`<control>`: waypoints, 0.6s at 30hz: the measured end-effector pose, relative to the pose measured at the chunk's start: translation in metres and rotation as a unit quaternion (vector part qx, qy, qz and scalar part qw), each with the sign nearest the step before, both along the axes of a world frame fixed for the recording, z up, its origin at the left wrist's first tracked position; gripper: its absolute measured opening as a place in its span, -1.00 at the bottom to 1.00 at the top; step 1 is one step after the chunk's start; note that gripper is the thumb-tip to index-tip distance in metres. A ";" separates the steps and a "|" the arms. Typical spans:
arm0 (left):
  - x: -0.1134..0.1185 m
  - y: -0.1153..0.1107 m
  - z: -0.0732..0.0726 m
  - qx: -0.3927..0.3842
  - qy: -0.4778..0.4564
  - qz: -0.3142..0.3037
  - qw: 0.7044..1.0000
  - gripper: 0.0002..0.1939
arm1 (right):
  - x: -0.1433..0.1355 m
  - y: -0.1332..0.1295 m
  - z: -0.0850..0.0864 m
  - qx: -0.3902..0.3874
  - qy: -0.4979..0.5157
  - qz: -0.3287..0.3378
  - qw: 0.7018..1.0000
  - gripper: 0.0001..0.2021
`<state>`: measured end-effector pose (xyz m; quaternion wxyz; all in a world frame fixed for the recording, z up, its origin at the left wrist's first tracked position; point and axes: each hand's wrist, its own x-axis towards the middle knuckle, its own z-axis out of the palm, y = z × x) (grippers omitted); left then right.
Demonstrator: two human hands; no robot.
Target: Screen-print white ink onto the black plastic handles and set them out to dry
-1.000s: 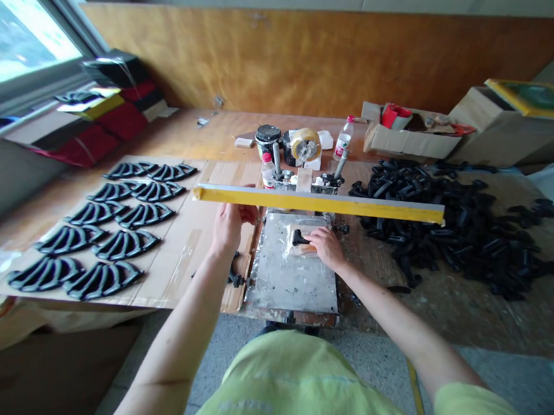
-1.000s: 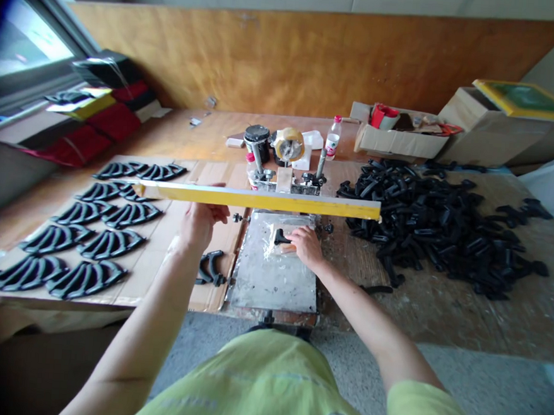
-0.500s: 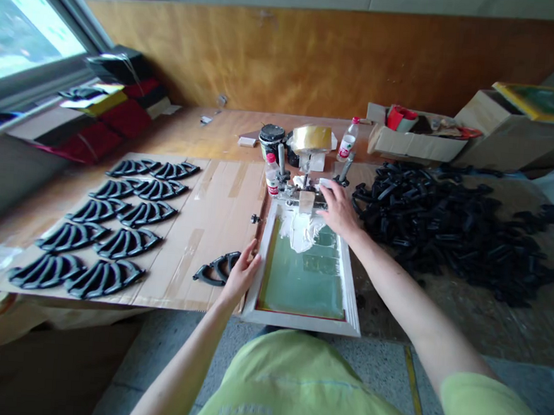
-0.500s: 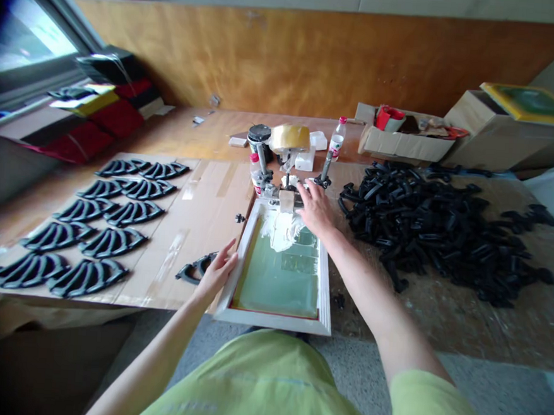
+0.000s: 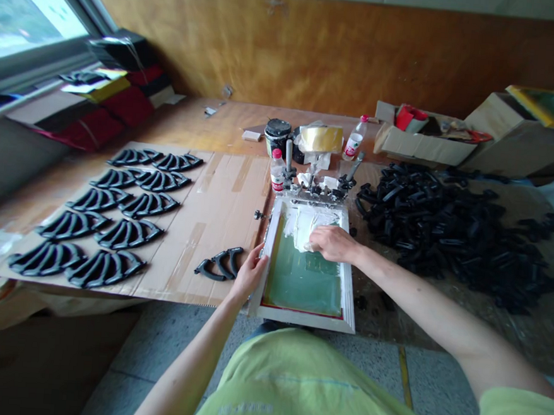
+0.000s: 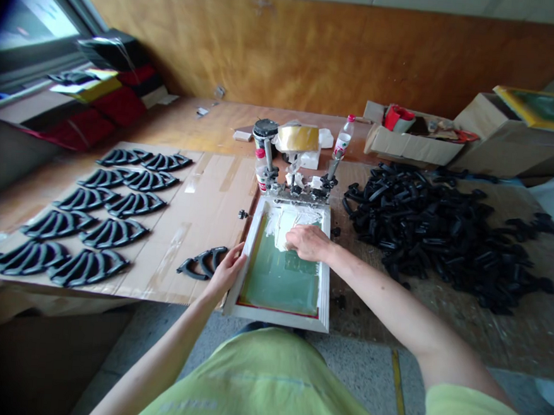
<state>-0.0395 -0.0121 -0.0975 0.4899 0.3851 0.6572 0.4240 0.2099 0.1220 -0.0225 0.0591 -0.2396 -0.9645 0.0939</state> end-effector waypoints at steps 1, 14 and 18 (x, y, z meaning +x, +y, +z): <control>0.000 0.000 0.001 -0.001 -0.003 0.003 1.000 -0.32 | -0.002 0.002 0.000 0.005 0.012 -0.024 1.000 -0.86; -0.001 0.001 0.044 -0.007 -0.055 -0.001 0.998 -0.24 | -0.017 0.038 0.012 0.019 0.103 -0.157 0.982 -0.51; -0.005 0.012 0.084 0.003 -0.101 0.015 0.995 -0.30 | -0.005 0.085 0.034 0.041 0.108 -0.261 0.958 -0.43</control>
